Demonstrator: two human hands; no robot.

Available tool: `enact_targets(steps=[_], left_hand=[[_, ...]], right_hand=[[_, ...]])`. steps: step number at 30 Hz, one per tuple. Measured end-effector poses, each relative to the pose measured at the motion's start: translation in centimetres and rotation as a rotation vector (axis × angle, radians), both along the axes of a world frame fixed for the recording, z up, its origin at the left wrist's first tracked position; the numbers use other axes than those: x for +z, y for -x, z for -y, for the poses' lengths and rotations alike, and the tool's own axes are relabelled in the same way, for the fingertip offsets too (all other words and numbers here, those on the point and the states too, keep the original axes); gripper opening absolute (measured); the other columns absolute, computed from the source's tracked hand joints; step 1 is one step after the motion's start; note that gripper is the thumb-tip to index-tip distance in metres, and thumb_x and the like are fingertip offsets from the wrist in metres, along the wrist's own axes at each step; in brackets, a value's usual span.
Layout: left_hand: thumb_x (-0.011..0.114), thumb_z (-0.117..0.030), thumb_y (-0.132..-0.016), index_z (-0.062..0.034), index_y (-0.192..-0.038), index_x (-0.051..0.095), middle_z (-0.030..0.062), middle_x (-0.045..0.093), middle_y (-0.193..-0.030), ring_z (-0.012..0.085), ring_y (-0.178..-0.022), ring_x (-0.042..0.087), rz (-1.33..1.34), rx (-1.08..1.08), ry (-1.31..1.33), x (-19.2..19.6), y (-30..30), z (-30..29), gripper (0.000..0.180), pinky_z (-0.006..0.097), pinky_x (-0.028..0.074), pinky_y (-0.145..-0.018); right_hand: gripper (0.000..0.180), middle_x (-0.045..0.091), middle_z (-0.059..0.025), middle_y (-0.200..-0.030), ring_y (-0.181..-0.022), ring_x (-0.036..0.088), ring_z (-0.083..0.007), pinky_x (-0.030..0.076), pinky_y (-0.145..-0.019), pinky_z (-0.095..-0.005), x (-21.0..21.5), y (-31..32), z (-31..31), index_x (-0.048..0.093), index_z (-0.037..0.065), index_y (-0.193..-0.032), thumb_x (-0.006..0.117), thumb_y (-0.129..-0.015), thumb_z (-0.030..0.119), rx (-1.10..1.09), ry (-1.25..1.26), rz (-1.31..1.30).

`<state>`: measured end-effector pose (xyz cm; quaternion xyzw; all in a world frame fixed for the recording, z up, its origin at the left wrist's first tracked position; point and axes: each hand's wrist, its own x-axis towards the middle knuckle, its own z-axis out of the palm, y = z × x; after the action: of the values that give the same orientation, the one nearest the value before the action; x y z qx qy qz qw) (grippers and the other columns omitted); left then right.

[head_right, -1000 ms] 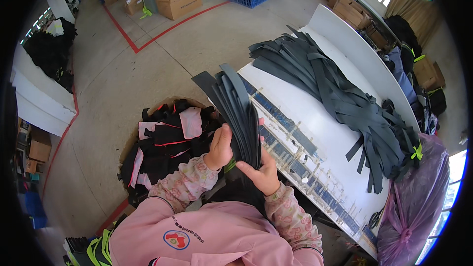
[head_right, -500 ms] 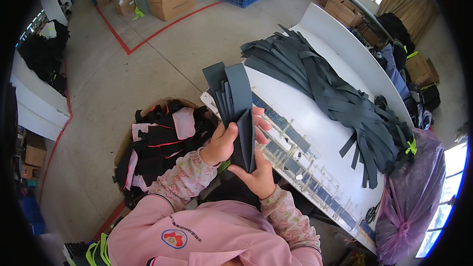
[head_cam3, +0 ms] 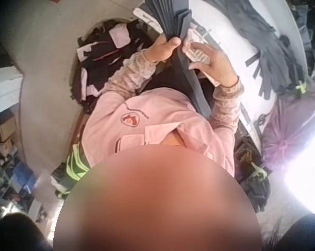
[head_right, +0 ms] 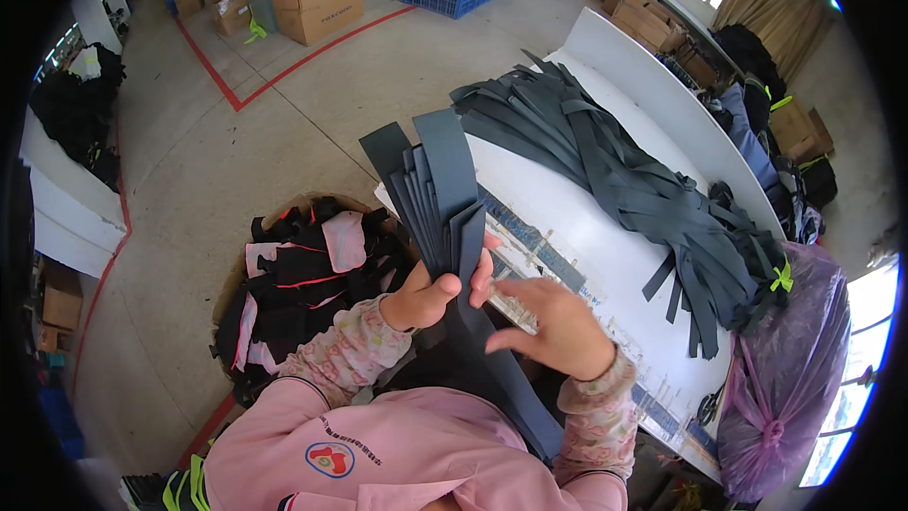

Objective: The recorder is seen picking up multiple black straps and aligning them together.

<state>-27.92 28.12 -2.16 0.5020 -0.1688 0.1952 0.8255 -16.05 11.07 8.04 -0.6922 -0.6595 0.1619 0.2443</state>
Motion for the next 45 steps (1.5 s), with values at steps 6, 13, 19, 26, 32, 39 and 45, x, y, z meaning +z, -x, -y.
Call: enact_targets(steps=[6, 13, 19, 26, 32, 39, 45], left_hand=[[0.044, -0.053, -0.104, 0.0017, -0.145, 0.038, 0.0049, 0.054, -0.102, 0.0105, -0.078, 0.050, 0.139, -0.054, 0.055, 0.0, -0.6, 0.7, 0.068, 0.025, 0.044, -0.073], [0.043, -0.051, -0.105, -0.0011, -0.128, 0.048, 0.0100, 0.060, -0.101, 0.0125, -0.080, 0.056, 0.132, -0.044, 0.140, 1.3, -0.5, 1.4, 0.055, 0.026, 0.047, -0.071], [0.043, -0.051, -0.105, -0.0014, -0.121, 0.051, 0.0076, 0.062, -0.092, 0.0126, -0.076, 0.057, 0.083, 0.022, 0.162, 1.2, -0.3, 1.6, 0.052, 0.026, 0.048, -0.069], [0.044, -0.047, -0.106, -0.0012, -0.117, 0.054, 0.0077, 0.062, -0.095, 0.0118, -0.078, 0.056, 0.089, 0.024, 0.139, 1.1, -0.3, 1.4, 0.048, 0.026, 0.048, -0.071], [0.048, -0.044, -0.106, -0.0009, -0.120, 0.054, 0.0101, 0.061, -0.107, 0.0119, -0.082, 0.057, 0.084, -0.053, 0.079, 0.8, -0.2, 1.1, 0.046, 0.026, 0.048, -0.074], [0.050, -0.043, -0.105, -0.0009, -0.123, 0.053, 0.0122, 0.060, -0.113, 0.0118, -0.083, 0.057, 0.110, -0.124, 0.065, 0.8, -0.2, 0.8, 0.046, 0.026, 0.049, -0.076], [0.049, -0.047, -0.104, -0.0013, -0.125, 0.051, 0.0120, 0.060, -0.112, 0.0112, -0.081, 0.056, 0.098, -0.115, 0.051, 0.9, 0.1, 0.7, 0.050, 0.026, 0.048, -0.074]], right_hand=[[0.050, 0.069, -0.0146, -0.103, -0.091, 0.067, -0.0334, 0.054, -0.081, -0.0382, 6.2, 1.0, -4.4, 0.063, 0.003, -0.125, 0.080, -0.079, 0.014, -0.130, -0.505, 0.239], [0.044, 0.069, -0.0100, -0.098, -0.083, 0.067, -0.0283, 0.052, -0.074, -0.0372, 5.8, 0.8, -5.2, 0.066, 0.005, -0.119, 0.078, -0.077, 0.013, -0.010, -0.466, 0.438], [0.044, 0.068, -0.0084, -0.096, -0.082, 0.066, -0.0259, 0.052, -0.076, -0.0373, 5.3, 1.3, -5.6, 0.068, 0.006, -0.116, 0.080, -0.075, 0.016, -0.036, -0.498, 0.473], [0.038, 0.064, -0.0101, -0.095, -0.084, 0.063, -0.0290, 0.050, -0.073, -0.0387, 5.9, 1.4, -5.3, 0.071, 0.006, -0.108, 0.081, -0.072, 0.011, -0.019, -0.464, 0.474], [0.029, 0.057, -0.0070, -0.085, -0.079, 0.059, -0.0281, 0.046, -0.071, -0.0381, 7.2, 0.6, -5.6, 0.065, 0.008, -0.094, 0.080, -0.068, 0.009, 0.019, -0.390, 0.361], [0.031, 0.057, -0.0032, -0.084, -0.079, 0.059, -0.0255, 0.045, -0.074, -0.0372, 8.2, 1.1, -5.9, 0.065, 0.010, -0.094, 0.080, -0.067, 0.012, 0.068, -0.350, 0.463], [0.035, 0.057, -0.0039, -0.087, -0.082, 0.059, -0.0257, 0.045, -0.075, -0.0385, 8.4, 1.3, -6.4, 0.065, 0.010, -0.096, 0.080, -0.065, 0.012, 0.119, -0.372, 0.538]])
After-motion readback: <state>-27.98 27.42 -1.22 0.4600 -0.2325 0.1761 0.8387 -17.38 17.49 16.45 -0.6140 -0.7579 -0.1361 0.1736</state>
